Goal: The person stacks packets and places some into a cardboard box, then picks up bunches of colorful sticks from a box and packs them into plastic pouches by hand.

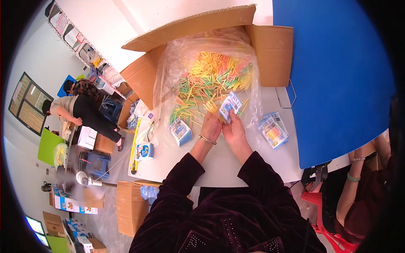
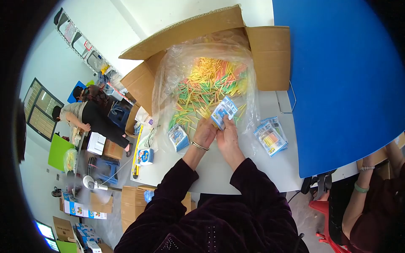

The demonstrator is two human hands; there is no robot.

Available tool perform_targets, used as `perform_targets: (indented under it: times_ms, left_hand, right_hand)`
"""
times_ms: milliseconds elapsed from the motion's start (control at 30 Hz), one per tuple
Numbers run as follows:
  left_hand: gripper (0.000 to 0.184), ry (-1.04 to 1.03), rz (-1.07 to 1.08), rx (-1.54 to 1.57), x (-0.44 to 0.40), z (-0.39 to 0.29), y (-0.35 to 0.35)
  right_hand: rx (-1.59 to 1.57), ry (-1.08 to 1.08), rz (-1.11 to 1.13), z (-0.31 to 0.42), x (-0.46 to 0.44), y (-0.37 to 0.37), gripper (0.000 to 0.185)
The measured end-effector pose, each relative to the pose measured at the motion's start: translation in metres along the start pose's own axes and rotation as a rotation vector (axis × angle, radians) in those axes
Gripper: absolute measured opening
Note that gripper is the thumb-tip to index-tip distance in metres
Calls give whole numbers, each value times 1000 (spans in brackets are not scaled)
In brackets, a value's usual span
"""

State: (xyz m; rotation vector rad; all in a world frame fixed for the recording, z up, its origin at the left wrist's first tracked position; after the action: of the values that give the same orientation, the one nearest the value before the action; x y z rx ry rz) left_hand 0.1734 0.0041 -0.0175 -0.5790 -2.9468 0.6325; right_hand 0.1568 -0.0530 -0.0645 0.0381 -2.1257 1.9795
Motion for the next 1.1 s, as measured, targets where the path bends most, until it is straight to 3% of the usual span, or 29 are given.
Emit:
perform_targets:
  times_ms: [67,333,533,833,1100]
  left_hand:
    - [26,-75,-67,-48,3,1,-1]
    - [22,-63,-148,-76,4,-1,-4]
    - [18,7,-122,-141,6,-19,13]
    - [26,-164,-90,-309,16,-101,15]
    - [25,-168,58,-303,27,-118,-8]
  right_hand:
    - [10,21,-8,0,2,-1,18]
    - [124,70,24,9,5,-10,18]
    - [617,188,173,42,14,-43,19]
    - [992,-32,296,38,30,-59,18]
    - [1153,-172,459,24,37,-52,17]
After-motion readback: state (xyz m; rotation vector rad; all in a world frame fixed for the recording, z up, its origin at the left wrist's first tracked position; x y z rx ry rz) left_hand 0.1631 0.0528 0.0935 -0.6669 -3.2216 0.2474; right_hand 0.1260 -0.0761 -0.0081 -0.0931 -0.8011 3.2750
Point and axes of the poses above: each hand's wrist, its own x-axis away from the middle knuckle, its own y-axis out of the back of the hand, z = x × y, the point moved 9 cm from there along -x, towards the middle knuckle, and after that the axes turned 13 degrees about -x, right-handed, at the moved point
